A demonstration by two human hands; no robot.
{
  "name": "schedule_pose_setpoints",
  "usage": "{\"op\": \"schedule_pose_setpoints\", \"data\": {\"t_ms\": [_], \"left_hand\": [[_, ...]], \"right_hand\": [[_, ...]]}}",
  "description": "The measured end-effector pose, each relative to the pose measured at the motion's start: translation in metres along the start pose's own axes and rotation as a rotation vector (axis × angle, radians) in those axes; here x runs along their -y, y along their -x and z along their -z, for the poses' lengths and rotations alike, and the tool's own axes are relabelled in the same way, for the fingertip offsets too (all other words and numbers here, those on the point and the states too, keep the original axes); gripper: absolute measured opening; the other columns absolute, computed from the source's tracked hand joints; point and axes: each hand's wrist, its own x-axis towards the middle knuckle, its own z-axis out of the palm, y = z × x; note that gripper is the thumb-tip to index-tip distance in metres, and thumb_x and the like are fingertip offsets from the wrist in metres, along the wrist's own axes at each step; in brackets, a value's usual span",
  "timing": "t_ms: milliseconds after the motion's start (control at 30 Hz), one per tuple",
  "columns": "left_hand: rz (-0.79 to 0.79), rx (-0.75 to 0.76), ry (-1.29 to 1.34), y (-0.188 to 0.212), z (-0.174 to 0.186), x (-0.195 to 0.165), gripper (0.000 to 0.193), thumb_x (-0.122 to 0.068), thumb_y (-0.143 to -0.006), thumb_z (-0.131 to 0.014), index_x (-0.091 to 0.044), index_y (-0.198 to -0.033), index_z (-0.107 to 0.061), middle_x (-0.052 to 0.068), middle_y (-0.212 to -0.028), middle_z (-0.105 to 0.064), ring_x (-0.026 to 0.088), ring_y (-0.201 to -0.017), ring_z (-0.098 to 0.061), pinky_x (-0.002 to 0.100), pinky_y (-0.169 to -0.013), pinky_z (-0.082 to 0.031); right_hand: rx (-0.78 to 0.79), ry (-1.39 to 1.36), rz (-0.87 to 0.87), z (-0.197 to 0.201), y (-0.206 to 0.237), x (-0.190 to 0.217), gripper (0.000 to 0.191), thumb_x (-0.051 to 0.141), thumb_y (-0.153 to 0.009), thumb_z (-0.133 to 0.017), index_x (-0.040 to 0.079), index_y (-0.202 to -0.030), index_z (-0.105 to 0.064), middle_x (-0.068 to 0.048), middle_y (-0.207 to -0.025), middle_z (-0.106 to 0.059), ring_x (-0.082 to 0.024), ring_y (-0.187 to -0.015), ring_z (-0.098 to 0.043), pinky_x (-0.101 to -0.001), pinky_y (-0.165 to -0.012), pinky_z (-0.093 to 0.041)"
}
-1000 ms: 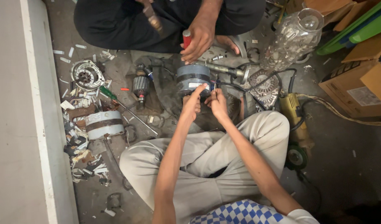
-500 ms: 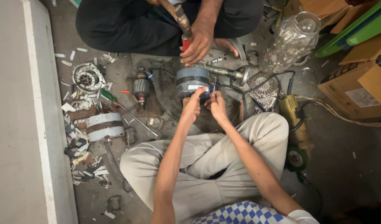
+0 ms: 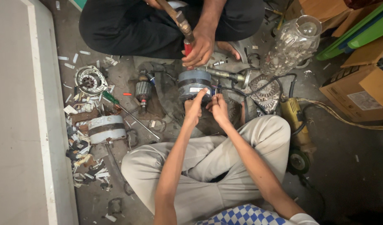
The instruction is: The person sits on the floor and works on an electric motor, using a screwdriver to turn fasteners on the motor housing while holding the motor steady. Near the end the person lifts and rotates the motor with both hands while continuing to work on it.
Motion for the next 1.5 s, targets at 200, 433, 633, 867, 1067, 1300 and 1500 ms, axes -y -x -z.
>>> {"op": "schedule_pose_setpoints", "data": {"t_ms": [200, 433, 633, 867, 1067, 1300, 1500], "left_hand": [[-0.040, -0.014, -0.028, 0.004, 0.001, -0.003, 0.047, -0.053, -0.073, -0.082, -0.012, -0.068, -0.061, -0.008, -0.051, -0.041, 0.006, -0.036, -0.036, 0.027, -0.034, -0.023], [-0.064, -0.004, -0.043, 0.000, 0.003, 0.004, 0.045, -0.053, -0.075, -0.082, -0.012, -0.068, -0.063, -0.009, -0.051, -0.041, 0.004, -0.037, -0.036, 0.027, -0.035, -0.022], [-0.077, -0.012, -0.006, -0.003, 0.001, 0.012, 0.045, -0.049, -0.077, -0.084, -0.012, -0.067, -0.062, -0.009, -0.052, -0.043, 0.005, -0.037, -0.034, 0.028, -0.035, -0.021], [-0.129, -0.062, -0.032, 0.001, -0.006, 0.010, 0.042, -0.048, -0.078, -0.083, -0.008, -0.075, -0.073, -0.007, -0.057, -0.054, 0.004, -0.041, -0.042, 0.027, -0.036, -0.027], [-0.146, -0.095, -0.023, 0.004, -0.007, 0.009, 0.043, -0.047, -0.079, -0.083, -0.005, -0.074, -0.073, -0.006, -0.059, -0.057, 0.004, -0.044, -0.043, 0.028, -0.037, -0.027], [-0.145, -0.113, -0.036, -0.002, -0.007, 0.014, 0.042, -0.045, -0.079, -0.083, -0.004, -0.079, -0.075, -0.005, -0.064, -0.061, 0.004, -0.048, -0.046, 0.028, -0.040, -0.030], [-0.224, -0.114, -0.018, -0.010, -0.007, 0.020, 0.040, -0.043, -0.082, -0.084, -0.003, -0.082, -0.077, -0.005, -0.072, -0.070, 0.001, -0.058, -0.058, 0.024, -0.047, -0.043]], "right_hand": [[0.002, -0.026, -0.041, -0.002, -0.001, 0.003, 0.018, 0.021, -0.109, -0.043, 0.006, -0.107, -0.053, -0.008, -0.071, -0.070, -0.012, -0.058, -0.060, -0.0279, -0.055, -0.050], [0.019, -0.070, -0.017, -0.002, 0.002, 0.006, 0.016, 0.020, -0.110, -0.044, 0.007, -0.104, -0.052, -0.007, -0.071, -0.069, -0.012, -0.058, -0.059, -0.0273, -0.055, -0.049], [0.011, -0.087, -0.013, -0.002, 0.003, 0.007, 0.018, 0.022, -0.111, -0.043, 0.007, -0.106, -0.052, -0.007, -0.072, -0.069, -0.011, -0.057, -0.058, -0.0277, -0.055, -0.048], [-0.003, -0.053, -0.056, -0.001, 0.003, 0.011, 0.020, 0.024, -0.111, -0.042, 0.007, -0.107, -0.052, -0.007, -0.070, -0.067, -0.011, -0.057, -0.059, -0.0280, -0.055, -0.049], [0.007, -0.024, -0.041, -0.002, 0.004, 0.011, 0.020, 0.023, -0.110, -0.042, 0.007, -0.106, -0.052, -0.007, -0.071, -0.068, -0.011, -0.058, -0.058, -0.0284, -0.056, -0.049], [0.006, -0.021, -0.062, -0.001, 0.004, 0.009, 0.020, 0.023, -0.111, -0.042, 0.006, -0.106, -0.052, -0.007, -0.071, -0.068, -0.011, -0.058, -0.058, -0.0282, -0.057, -0.049], [0.001, -0.005, -0.049, -0.001, 0.006, 0.012, 0.021, 0.022, -0.110, -0.042, 0.006, -0.105, -0.054, -0.007, -0.071, -0.069, -0.011, -0.058, -0.058, -0.0286, -0.057, -0.050]]}}
